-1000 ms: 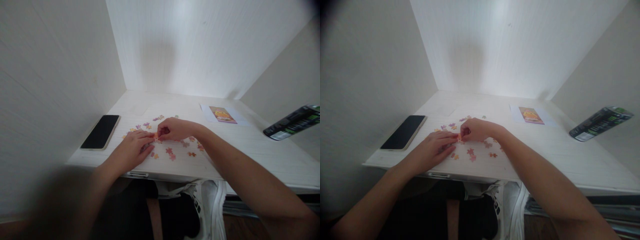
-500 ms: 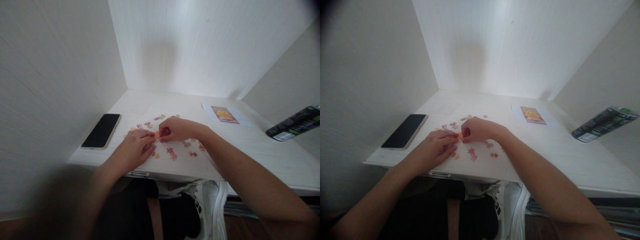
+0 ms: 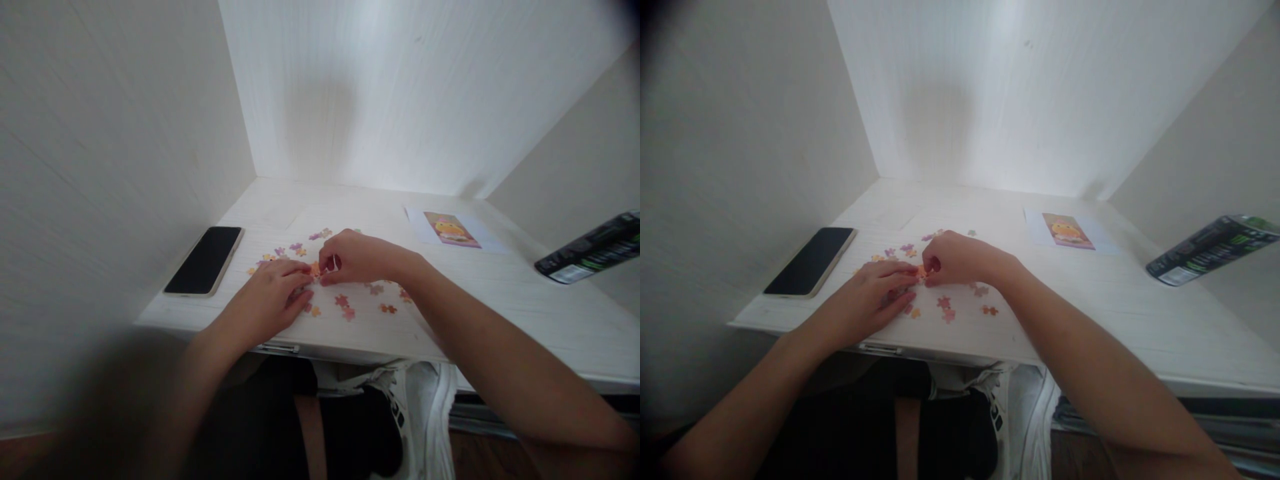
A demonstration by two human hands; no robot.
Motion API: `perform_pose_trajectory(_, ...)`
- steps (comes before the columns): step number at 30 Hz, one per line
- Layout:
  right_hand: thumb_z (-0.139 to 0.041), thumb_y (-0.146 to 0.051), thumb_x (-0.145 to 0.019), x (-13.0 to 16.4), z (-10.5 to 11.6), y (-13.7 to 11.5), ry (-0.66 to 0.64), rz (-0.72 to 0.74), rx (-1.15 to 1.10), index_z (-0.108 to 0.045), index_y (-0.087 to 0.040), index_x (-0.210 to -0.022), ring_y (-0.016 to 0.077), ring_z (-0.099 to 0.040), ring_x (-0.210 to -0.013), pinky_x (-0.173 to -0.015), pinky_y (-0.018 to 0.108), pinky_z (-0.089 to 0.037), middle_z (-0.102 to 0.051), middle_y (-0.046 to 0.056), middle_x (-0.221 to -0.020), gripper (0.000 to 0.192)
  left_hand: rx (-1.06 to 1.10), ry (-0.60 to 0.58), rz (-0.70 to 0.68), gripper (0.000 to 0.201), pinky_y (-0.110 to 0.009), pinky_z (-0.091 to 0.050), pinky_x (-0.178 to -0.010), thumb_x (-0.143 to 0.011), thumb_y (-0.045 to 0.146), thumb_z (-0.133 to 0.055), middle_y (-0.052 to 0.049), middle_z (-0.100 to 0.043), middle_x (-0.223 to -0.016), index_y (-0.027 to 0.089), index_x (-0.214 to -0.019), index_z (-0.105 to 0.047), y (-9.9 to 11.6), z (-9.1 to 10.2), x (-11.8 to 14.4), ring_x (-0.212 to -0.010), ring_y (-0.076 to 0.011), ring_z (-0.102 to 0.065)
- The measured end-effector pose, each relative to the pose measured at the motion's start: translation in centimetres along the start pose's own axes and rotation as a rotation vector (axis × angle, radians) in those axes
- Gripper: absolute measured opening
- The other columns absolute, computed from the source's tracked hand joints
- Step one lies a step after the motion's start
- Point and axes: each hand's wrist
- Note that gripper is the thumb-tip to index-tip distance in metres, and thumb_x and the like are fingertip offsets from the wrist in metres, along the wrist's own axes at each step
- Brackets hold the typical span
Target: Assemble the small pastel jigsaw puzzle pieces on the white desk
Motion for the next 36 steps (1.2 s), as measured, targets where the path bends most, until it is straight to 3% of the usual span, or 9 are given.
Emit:
perform_pose_trajectory(8,-0.067,-0.025,-0.078,0.0,0.1,0.1,-0.016,0.073,-0.024,-0.08,-0.02,-0.089,0.0122,-0.061,-0.065,-0.065,0.025,-0.044,-0.074,0.004,-0.078,0.018,-0.009,0.003,-0.003,0.029,-0.046,-0.044,-0.105,-0.093,0.029,-0.053,-0.009,-0.065,-0.126,0.019,-0.116,-0.069,-0.1,0.1,0.0,-0.117,-0.0261,-0.058)
perform_pose_trajectory(19,-0.066,-0.023,-0.078,0.1,0.0,-0.4,0.002,0.046,0.035,-0.079,-0.02,-0.088,0.0119,-0.061,-0.066,-0.065,0.025,-0.043,-0.074,0.003,-0.078,0.016,-0.03,0.01,-0.015,0.028,-0.044,-0.044,-0.106,-0.094,0.03,-0.054,-0.008,-0.066,-0.125,0.021,-0.116,-0.069,-0.1,-0.2,0.1,-0.117,-0.0245,-0.058)
perform_pose_trajectory(30,-0.068,-0.017,-0.078,-0.2,-0.2,0.1,-0.009,0.089,-0.075,-0.079,-0.02,-0.088,0.0105,-0.063,-0.068,-0.069,0.022,-0.045,-0.075,0.001,-0.079,0.015,-0.035,-0.001,-0.005,0.029,-0.043,-0.043,-0.107,-0.093,0.03,-0.054,-0.007,-0.065,-0.128,0.021,-0.118,-0.068,-0.2,-0.3,0.0,-0.118,-0.0238,-0.058)
perform_pose_trajectory(36,-0.067,-0.017,-0.08,-0.4,0.0,1.6,0.163,-0.036,-0.056,-0.077,-0.017,-0.095,0.011,-0.063,-0.07,-0.067,0.023,-0.044,-0.074,0.003,-0.082,0.018,0.013,0.088,0.002,0.029,-0.04,-0.045,-0.106,-0.095,0.032,-0.05,-0.006,-0.067,-0.125,0.02,-0.116,-0.068,-0.7,0.5,0.0,-0.118,-0.0219,-0.059)
Point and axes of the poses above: each hand's wrist, its own x-axis away from the middle knuckle, its own z-axis out of the back of the hand, y = z × x
